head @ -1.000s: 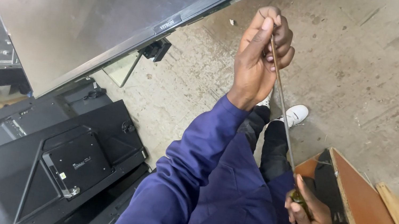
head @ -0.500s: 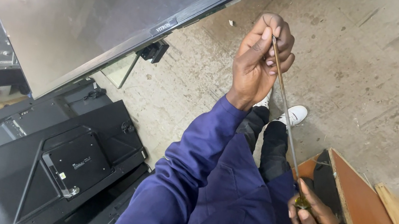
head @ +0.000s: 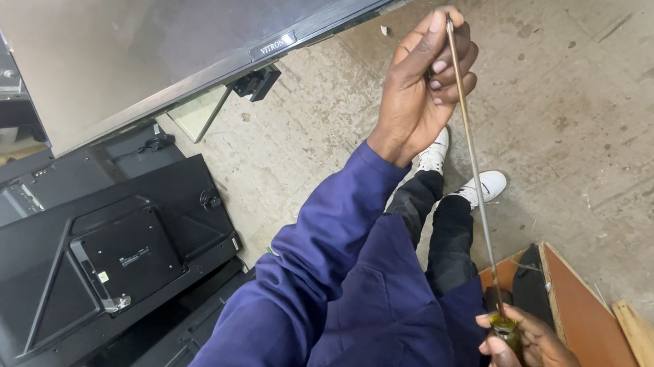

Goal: Using a screwdriver to remove or install screws on a television frame

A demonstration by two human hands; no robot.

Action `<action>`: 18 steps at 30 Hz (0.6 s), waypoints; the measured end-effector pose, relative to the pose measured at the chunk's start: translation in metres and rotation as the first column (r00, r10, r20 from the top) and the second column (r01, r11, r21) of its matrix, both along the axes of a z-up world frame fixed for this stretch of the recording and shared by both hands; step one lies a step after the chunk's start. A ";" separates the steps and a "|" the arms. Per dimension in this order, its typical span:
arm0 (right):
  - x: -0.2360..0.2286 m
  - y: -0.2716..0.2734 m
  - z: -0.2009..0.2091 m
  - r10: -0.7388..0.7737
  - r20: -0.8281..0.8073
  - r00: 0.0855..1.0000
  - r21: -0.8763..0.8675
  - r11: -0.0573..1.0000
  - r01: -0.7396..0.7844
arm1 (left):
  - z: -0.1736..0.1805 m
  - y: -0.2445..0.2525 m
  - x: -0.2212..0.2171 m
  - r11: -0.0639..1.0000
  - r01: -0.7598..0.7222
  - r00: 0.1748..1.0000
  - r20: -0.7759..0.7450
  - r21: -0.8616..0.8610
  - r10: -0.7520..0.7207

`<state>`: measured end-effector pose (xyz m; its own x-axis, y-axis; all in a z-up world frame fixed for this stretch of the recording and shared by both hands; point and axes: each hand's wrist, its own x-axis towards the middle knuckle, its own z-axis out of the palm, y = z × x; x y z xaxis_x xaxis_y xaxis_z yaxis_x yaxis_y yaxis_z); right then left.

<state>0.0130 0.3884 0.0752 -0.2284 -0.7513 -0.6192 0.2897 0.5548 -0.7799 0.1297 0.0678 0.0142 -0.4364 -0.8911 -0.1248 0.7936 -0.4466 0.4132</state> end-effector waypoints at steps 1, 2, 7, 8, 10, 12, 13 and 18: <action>0.001 -0.008 0.006 0.004 -0.054 0.999 0.030 1.000 -0.002 | -0.004 -0.002 0.001 0.999 -0.020 0.999 -0.031 0.029 0.021; 0.003 -0.016 0.012 0.009 -0.108 0.994 0.061 0.998 -0.003 | -0.008 -0.003 0.002 0.998 -0.040 0.997 -0.062 0.058 0.043; -0.001 -0.027 0.013 0.031 -0.122 0.992 0.054 0.998 -0.025 | -0.026 -0.008 0.006 0.994 -0.021 0.990 -0.139 0.105 0.036; -0.001 -0.031 0.014 0.045 -0.142 0.989 0.068 0.997 -0.035 | -0.028 -0.009 0.007 0.991 -0.004 0.985 -0.168 0.133 0.027; -0.002 -0.033 0.014 0.054 -0.154 0.987 0.067 0.997 -0.044 | -0.032 -0.009 0.007 0.989 0.003 0.982 -0.189 0.149 0.026; -0.002 -0.037 0.013 0.061 -0.167 0.984 0.061 0.997 -0.051 | -0.034 -0.012 0.007 0.987 0.012 0.977 -0.210 0.159 0.022; -0.003 -0.038 0.014 0.059 -0.167 0.984 0.078 0.996 -0.047 | -0.034 -0.012 0.006 0.988 0.017 0.974 -0.227 0.154 0.018; -0.004 -0.038 0.014 0.063 -0.178 0.982 0.075 0.996 -0.050 | -0.032 -0.010 0.006 0.989 0.028 0.967 -0.254 0.148 0.010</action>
